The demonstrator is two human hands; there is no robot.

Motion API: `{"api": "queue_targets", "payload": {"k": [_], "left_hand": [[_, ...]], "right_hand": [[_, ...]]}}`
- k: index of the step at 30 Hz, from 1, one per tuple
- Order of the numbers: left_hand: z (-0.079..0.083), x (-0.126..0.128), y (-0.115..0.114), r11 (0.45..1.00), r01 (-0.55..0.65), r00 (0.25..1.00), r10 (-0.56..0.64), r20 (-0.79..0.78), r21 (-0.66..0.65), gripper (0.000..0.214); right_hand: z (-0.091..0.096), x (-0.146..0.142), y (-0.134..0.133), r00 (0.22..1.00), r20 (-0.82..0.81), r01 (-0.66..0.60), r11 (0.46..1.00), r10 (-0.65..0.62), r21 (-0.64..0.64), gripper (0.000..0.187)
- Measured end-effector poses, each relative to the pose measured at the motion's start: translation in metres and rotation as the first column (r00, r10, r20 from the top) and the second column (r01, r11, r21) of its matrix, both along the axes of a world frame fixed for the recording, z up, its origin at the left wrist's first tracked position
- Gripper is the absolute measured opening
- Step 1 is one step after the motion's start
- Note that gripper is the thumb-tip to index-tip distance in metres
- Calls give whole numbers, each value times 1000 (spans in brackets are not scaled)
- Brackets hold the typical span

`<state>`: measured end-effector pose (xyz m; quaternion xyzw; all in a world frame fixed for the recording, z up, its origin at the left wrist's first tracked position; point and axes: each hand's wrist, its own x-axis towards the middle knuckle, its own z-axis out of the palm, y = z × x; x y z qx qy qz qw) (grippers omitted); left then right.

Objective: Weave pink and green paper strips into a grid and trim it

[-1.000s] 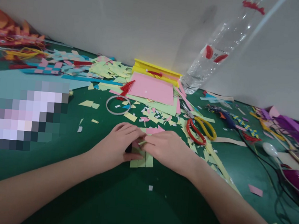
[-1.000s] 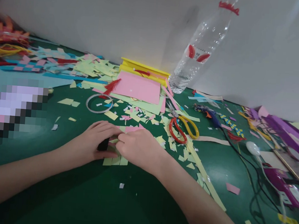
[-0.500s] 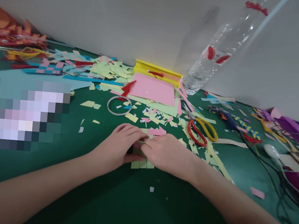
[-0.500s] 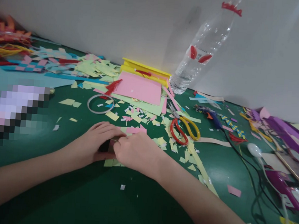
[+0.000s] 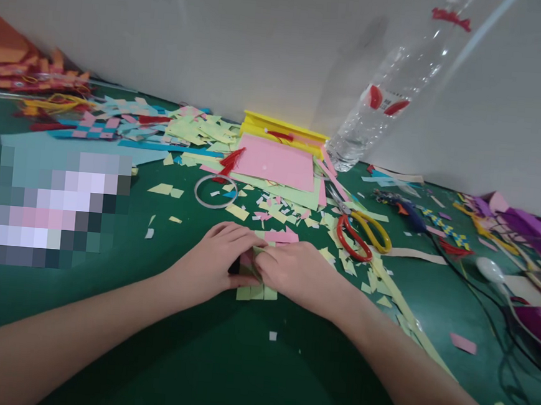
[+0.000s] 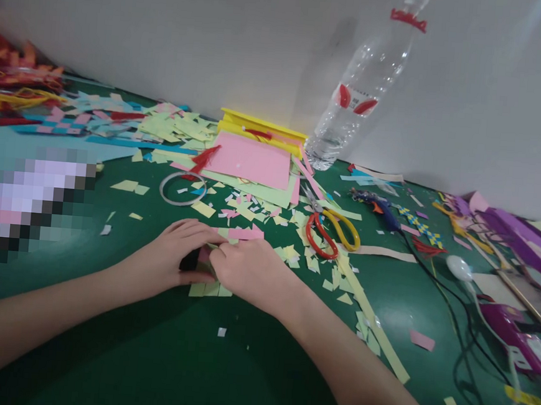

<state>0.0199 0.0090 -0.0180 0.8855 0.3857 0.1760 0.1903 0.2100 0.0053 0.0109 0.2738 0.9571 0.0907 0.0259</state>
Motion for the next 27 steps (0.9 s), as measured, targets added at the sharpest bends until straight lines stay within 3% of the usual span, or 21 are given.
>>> {"api": "queue_targets", "payload": {"k": [8, 12, 21, 27], "left_hand": [[1, 1, 1, 999, 13, 1000, -13, 5, -33, 36], [0, 1, 1, 1000, 14, 1000, -14, 8, -16, 33], [1, 1, 0, 1000, 5, 1000, -5, -4, -6, 30], [0, 1, 1, 1000, 9, 1000, -9, 12, -12, 30]], "right_hand": [[-3, 0, -2, 972, -163, 138, 974, -168, -182, 18], [-2, -2, -3, 955, -166, 200, 947, -245, -251, 18], [-5, -2, -2, 946, -158, 238, 939, -282, -249, 22], [-8, -4, -3, 938, -164, 277, 944, -307, -182, 26]]}}
